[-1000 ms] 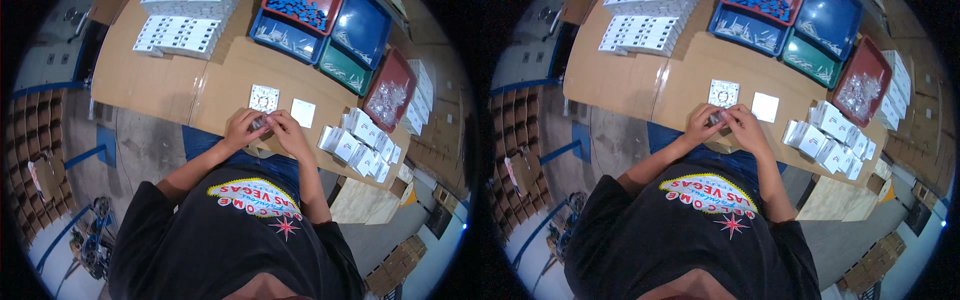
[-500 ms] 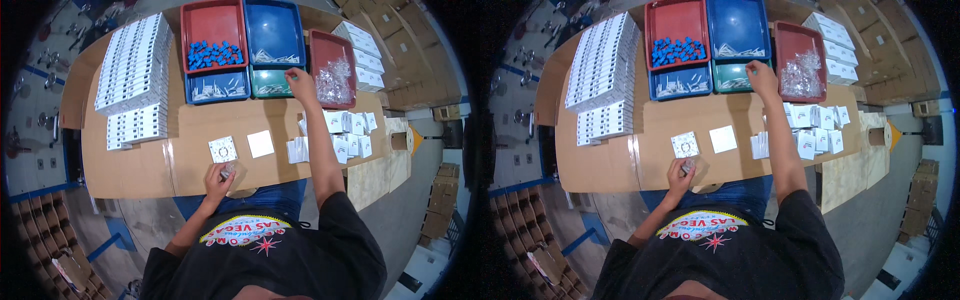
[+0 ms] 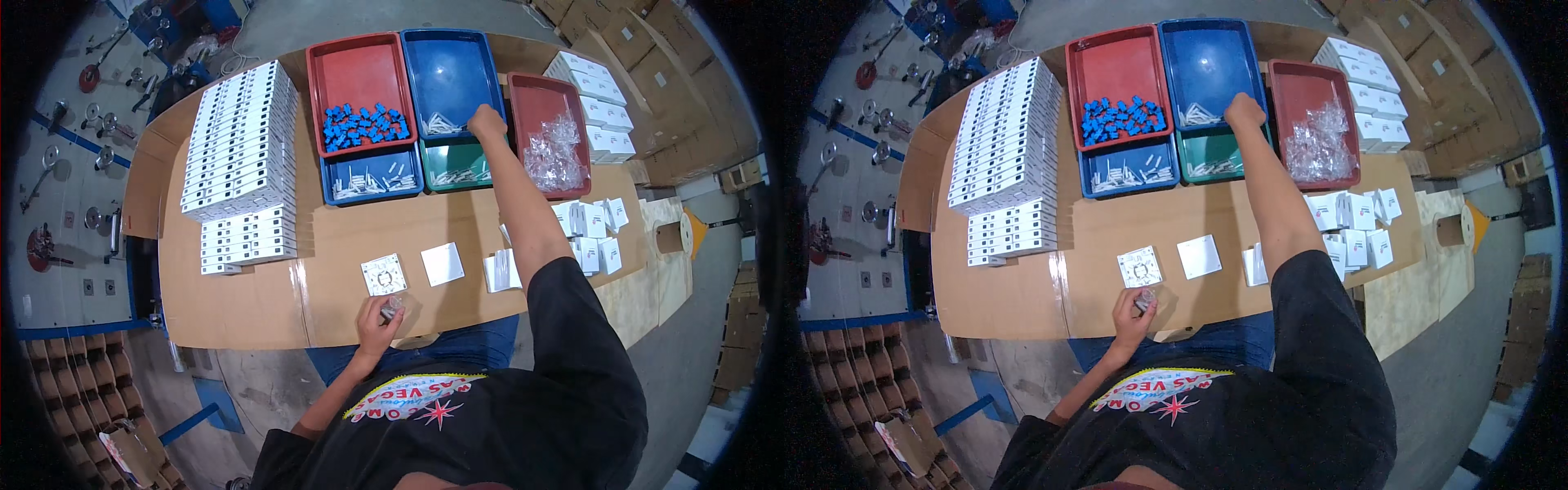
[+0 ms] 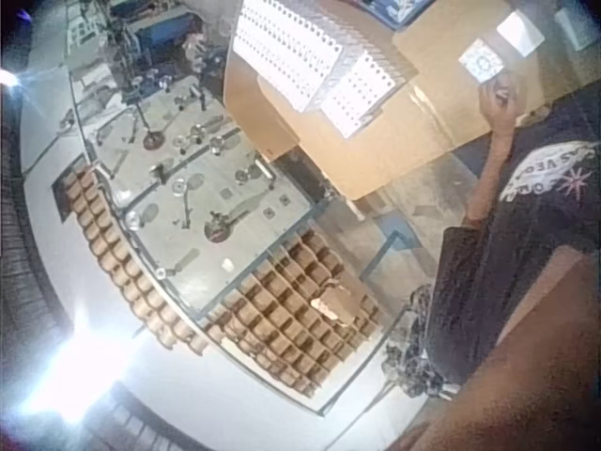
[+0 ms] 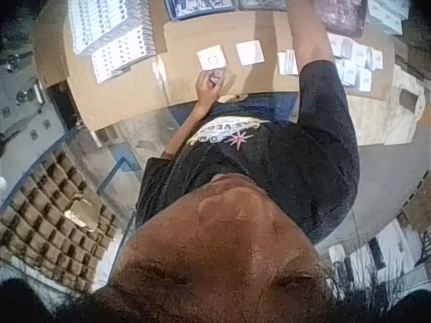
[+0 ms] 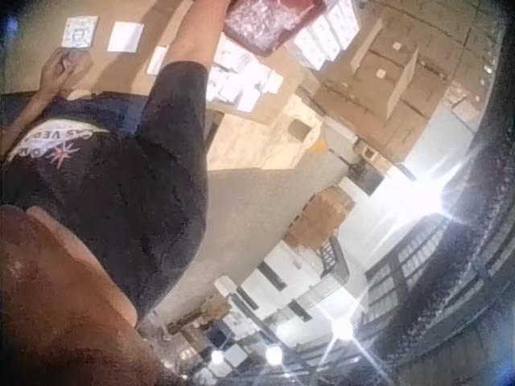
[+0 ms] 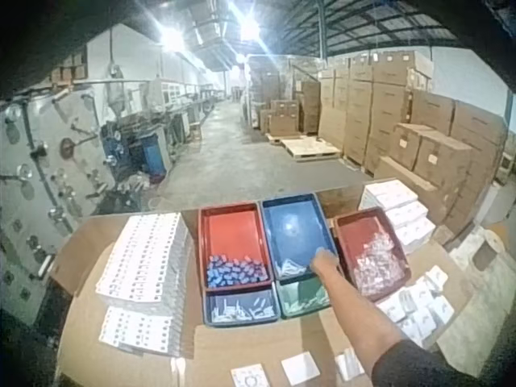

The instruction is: The person assembles small electrical components by placing a white plastic piece and a blue plastic piece into a small white box. They then close the box and place it on a stack of similar boxes. The person repeats this process multiple times.

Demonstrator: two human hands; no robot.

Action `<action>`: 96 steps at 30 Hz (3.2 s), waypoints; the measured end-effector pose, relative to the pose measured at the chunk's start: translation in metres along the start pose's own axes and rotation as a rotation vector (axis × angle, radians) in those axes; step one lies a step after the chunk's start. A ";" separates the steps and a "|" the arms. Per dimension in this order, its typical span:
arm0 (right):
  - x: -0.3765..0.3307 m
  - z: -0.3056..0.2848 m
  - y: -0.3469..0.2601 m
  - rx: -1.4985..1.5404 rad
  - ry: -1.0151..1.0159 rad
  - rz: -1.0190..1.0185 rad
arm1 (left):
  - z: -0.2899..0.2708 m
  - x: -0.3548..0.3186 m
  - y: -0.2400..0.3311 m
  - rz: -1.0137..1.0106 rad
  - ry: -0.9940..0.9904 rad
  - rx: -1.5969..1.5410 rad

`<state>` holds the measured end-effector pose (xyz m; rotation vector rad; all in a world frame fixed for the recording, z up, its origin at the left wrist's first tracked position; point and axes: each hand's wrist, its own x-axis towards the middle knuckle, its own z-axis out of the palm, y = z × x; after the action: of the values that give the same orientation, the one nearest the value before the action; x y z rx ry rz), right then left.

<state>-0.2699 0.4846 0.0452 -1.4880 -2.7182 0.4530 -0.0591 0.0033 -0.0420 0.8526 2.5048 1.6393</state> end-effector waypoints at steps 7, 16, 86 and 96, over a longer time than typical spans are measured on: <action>0.003 0.007 0.009 0.117 0.038 0.002 | 0.003 0.000 -0.001 0.030 0.019 0.008; 0.041 -0.004 0.035 0.322 -0.053 -0.147 | 0.004 0.001 0.001 0.035 0.023 0.018; -0.361 0.053 0.050 0.573 -0.830 -0.528 | -0.005 0.002 0.004 -0.025 0.012 -0.064; -0.365 0.057 0.053 0.595 -0.863 -0.683 | -0.007 -0.001 0.001 -0.030 0.016 -0.088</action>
<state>-0.0349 0.1961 0.0237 -0.1693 -2.8844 1.9380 -0.0596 -0.0024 -0.0382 0.7922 2.4222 1.7390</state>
